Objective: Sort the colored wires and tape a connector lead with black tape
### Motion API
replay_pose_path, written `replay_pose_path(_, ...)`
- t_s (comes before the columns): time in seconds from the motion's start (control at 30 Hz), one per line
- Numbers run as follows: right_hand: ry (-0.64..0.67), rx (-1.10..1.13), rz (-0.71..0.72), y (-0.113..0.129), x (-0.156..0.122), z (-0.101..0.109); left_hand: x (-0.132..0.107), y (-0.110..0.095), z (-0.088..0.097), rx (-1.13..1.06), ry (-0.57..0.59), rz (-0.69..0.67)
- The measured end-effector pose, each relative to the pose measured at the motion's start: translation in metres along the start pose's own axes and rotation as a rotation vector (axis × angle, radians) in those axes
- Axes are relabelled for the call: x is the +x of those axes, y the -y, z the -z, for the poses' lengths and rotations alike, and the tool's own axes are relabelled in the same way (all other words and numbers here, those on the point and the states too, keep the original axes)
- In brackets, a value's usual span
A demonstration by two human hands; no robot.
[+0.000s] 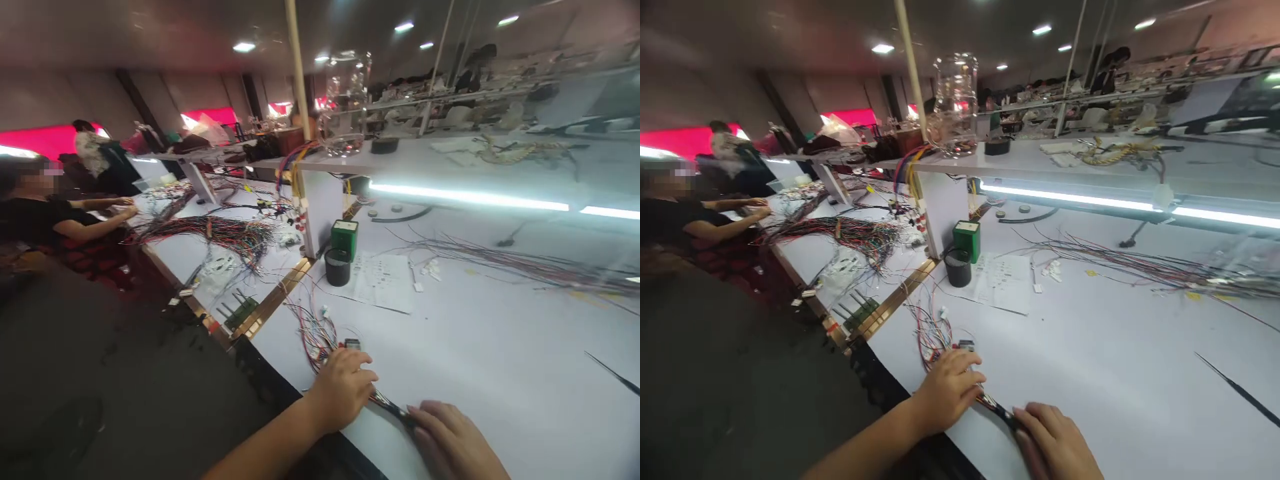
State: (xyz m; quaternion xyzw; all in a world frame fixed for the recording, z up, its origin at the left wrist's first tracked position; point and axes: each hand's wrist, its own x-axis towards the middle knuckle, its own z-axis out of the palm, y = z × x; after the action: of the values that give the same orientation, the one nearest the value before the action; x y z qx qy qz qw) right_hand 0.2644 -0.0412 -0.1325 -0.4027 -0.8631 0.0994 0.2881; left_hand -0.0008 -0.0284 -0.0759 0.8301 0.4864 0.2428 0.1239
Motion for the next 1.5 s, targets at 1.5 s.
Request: replay_pose_path(1.5, 0.156, 0.612, -0.505, 0.031, 0.021, 0.018, -0.001, -0.016, -0.024, -0.056, 0.121, 0.15)
